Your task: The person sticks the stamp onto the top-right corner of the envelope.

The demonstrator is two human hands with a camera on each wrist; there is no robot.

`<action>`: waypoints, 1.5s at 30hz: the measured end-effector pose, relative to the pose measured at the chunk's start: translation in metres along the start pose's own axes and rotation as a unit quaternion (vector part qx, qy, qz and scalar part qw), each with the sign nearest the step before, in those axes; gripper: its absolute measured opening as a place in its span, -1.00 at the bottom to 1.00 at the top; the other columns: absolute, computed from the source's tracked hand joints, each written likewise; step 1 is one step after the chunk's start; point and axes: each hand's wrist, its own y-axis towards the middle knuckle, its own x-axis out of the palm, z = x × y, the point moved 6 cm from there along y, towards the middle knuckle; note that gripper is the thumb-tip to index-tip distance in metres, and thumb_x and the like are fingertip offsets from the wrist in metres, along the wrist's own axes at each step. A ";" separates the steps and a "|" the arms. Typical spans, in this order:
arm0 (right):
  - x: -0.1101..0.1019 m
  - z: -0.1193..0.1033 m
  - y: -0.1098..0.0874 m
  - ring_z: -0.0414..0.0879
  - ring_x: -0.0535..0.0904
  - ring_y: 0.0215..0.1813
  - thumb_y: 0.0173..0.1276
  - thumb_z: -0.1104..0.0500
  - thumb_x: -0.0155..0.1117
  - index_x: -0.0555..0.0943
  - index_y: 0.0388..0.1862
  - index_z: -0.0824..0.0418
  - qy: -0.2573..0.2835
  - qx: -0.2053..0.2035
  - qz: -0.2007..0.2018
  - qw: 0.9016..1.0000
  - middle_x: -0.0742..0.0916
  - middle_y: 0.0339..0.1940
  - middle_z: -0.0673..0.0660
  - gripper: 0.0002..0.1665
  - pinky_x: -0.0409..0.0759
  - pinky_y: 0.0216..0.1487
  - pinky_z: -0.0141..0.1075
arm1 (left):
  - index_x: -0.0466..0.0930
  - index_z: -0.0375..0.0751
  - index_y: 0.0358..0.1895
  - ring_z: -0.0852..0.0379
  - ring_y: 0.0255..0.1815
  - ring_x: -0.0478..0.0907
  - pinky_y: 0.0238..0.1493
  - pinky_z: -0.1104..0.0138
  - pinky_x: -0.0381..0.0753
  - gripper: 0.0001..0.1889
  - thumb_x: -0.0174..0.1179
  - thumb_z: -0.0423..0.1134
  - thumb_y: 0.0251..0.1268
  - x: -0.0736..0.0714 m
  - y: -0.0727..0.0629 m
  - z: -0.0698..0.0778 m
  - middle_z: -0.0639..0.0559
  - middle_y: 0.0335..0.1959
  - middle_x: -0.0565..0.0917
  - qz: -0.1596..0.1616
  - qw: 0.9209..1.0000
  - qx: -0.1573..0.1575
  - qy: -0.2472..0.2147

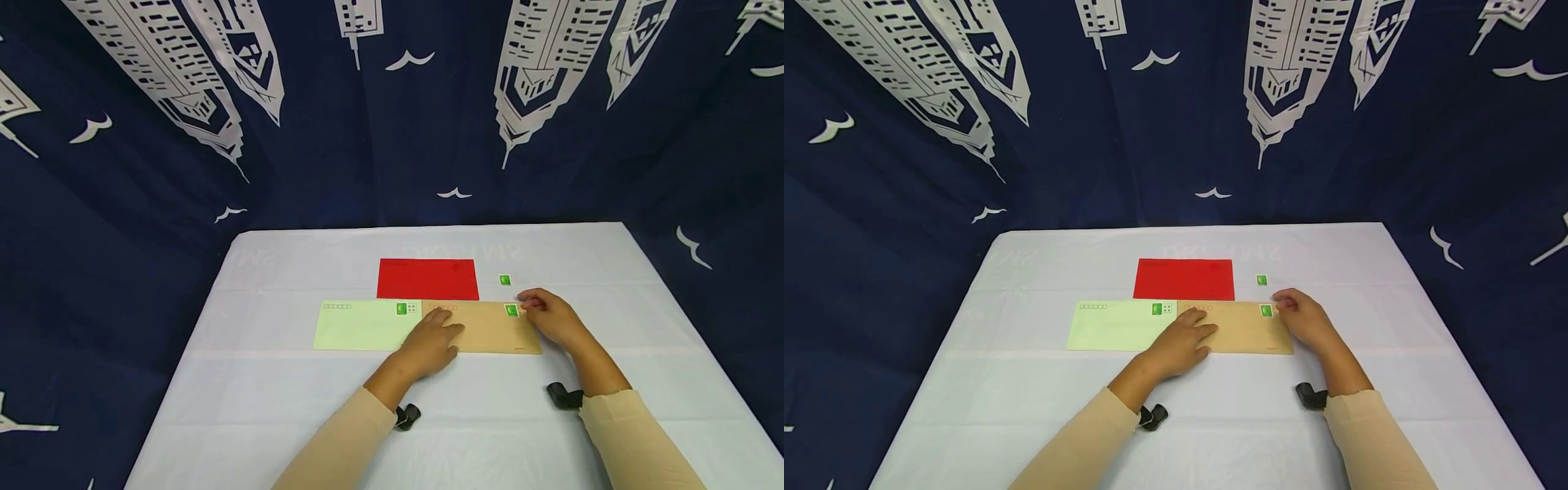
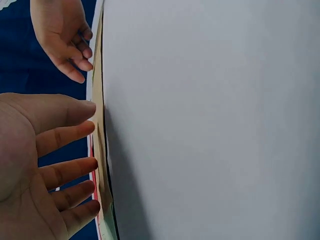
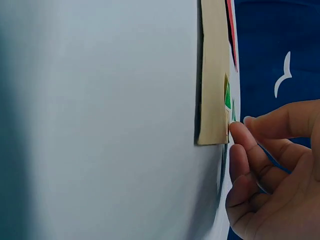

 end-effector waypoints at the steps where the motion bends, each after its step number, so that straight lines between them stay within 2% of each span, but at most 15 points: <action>1: 0.000 0.000 0.000 -0.07 0.51 -0.10 0.49 0.26 0.06 0.54 0.24 0.32 0.001 0.001 0.004 1.000 0.65 -0.01 0.28 -0.60 0.47 -0.15 -0.44 | 0.50 -0.05 0.41 -0.03 0.59 0.22 0.65 0.22 0.13 -0.53 0.15 -0.16 0.47 -0.001 0.000 -0.001 -0.09 0.48 0.42 0.001 1.000 0.000 -0.005; 6: -0.002 -0.001 0.001 -0.06 0.52 -0.07 0.52 0.23 0.01 0.54 0.26 0.30 0.006 0.002 0.027 1.000 0.64 0.02 0.28 -0.59 0.46 -0.14 -0.45 | 0.49 -0.08 0.41 0.02 0.57 0.25 0.60 0.23 0.24 -0.53 0.13 -0.14 0.49 -0.010 -0.003 -0.005 -0.07 0.47 0.43 0.025 0.999 -0.004 -0.039; 11: -0.006 -0.004 0.001 -0.06 0.50 -0.08 0.55 0.19 -0.01 0.57 0.22 0.28 0.001 -0.007 0.052 0.999 0.64 -0.02 0.24 -0.62 0.45 -0.15 -0.48 | 0.48 -0.09 0.42 0.04 0.53 0.32 0.53 0.23 0.37 -0.53 0.11 -0.13 0.51 -0.021 -0.005 -0.011 -0.03 0.46 0.45 0.046 0.995 -0.021 -0.080; 21: -0.011 -0.012 -0.001 -0.10 0.48 -0.17 0.54 0.19 0.03 0.61 0.15 0.28 0.005 -0.027 0.084 0.996 0.65 -0.11 0.21 -0.66 0.43 -0.23 -0.53 | 0.55 -0.09 0.36 0.07 0.43 0.44 0.44 0.20 0.48 -0.58 0.08 -0.16 0.51 -0.038 -0.006 -0.021 0.02 0.35 0.56 0.098 0.989 -0.028 -0.110; 32: -0.010 -0.014 0.002 -0.09 0.51 -0.13 0.55 0.18 0.05 0.61 0.15 0.28 0.008 -0.024 0.079 0.997 0.66 -0.07 0.23 -0.66 0.44 -0.19 -0.54 | 0.49 -0.03 0.41 0.06 0.47 0.40 0.48 0.19 0.45 -0.55 0.11 -0.14 0.51 -0.042 -0.002 -0.050 0.04 0.41 0.49 0.101 0.982 -0.059 -0.150; 35: -0.010 -0.014 0.004 -0.03 0.54 -0.04 0.57 0.16 0.02 0.60 0.17 0.28 0.007 -0.022 0.072 0.997 0.67 -0.01 0.26 -0.64 0.47 -0.09 -0.47 | 0.48 -0.02 0.43 0.06 0.49 0.37 0.49 0.18 0.43 -0.53 0.10 -0.13 0.51 -0.043 -0.001 -0.058 0.05 0.43 0.47 0.098 0.981 -0.063 -0.153; 41: -0.009 -0.017 0.007 0.15 0.56 0.15 0.57 0.17 -0.02 0.56 0.23 0.32 0.018 -0.026 0.060 0.998 0.67 0.10 0.35 -0.60 0.50 0.13 -0.12 | 0.40 0.01 0.49 0.02 0.56 0.29 0.53 0.14 0.39 -0.49 0.08 -0.13 0.52 -0.046 0.001 -0.071 0.04 0.51 0.39 0.100 0.982 -0.070 -0.145; 45: -0.008 -0.016 0.009 0.21 0.56 0.19 0.57 0.18 -0.01 0.53 0.26 0.35 0.016 -0.009 0.057 0.998 0.65 0.14 0.37 -0.58 0.53 0.20 0.03 | 0.39 -0.01 0.50 -0.01 0.59 0.25 0.54 0.10 0.36 -0.48 0.09 -0.12 0.52 -0.048 0.003 -0.079 0.02 0.54 0.36 0.102 0.981 -0.076 -0.144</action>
